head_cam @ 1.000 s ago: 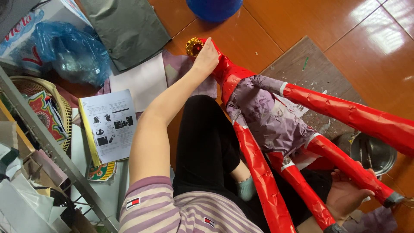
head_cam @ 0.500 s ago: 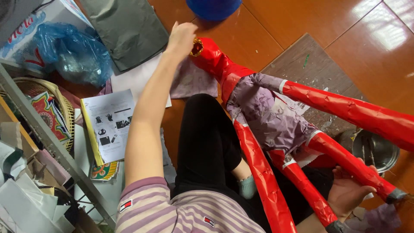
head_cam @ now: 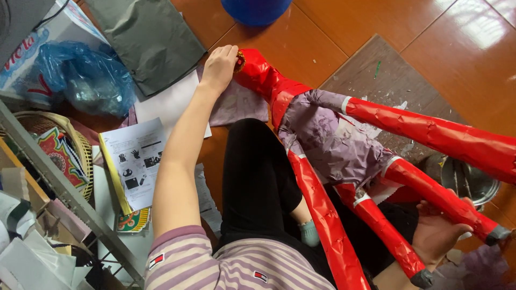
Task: Constructing a paper-mache sculpture by applying red paper strips and adhesive to a frame.
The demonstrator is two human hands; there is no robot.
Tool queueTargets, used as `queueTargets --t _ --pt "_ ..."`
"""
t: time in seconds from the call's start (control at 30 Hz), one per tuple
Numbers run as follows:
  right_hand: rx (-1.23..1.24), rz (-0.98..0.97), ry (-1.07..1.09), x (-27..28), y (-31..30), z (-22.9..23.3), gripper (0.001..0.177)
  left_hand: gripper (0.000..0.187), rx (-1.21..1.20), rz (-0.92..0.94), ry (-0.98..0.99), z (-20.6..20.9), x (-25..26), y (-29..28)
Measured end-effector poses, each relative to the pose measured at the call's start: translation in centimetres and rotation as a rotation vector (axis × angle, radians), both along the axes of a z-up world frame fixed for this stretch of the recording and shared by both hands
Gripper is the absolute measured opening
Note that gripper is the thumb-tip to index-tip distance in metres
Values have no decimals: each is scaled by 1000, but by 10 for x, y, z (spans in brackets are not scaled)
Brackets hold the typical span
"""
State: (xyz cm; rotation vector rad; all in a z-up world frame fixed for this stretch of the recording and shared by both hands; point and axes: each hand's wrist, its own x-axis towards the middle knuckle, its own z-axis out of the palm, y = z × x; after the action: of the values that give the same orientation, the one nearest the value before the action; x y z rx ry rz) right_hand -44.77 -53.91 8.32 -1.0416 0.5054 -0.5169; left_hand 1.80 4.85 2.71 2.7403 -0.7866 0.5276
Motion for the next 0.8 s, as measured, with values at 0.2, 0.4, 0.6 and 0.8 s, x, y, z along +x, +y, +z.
queueTargets --t 0.2,0.4,0.6,0.8 --pt "-62 7 52 -3 -5 -7 104 53 -104 282 397 51 -8 -3" --pt "26 36 -34 2 -8 12 113 65 -234 -466 943 166 -174 -53" --pt "87 324 -72 7 -72 16 114 106 -565 -629 1145 154 -291 -141" --pt "-103 477 -50 -11 -101 56 101 82 -637 -620 904 190 -243 -158"
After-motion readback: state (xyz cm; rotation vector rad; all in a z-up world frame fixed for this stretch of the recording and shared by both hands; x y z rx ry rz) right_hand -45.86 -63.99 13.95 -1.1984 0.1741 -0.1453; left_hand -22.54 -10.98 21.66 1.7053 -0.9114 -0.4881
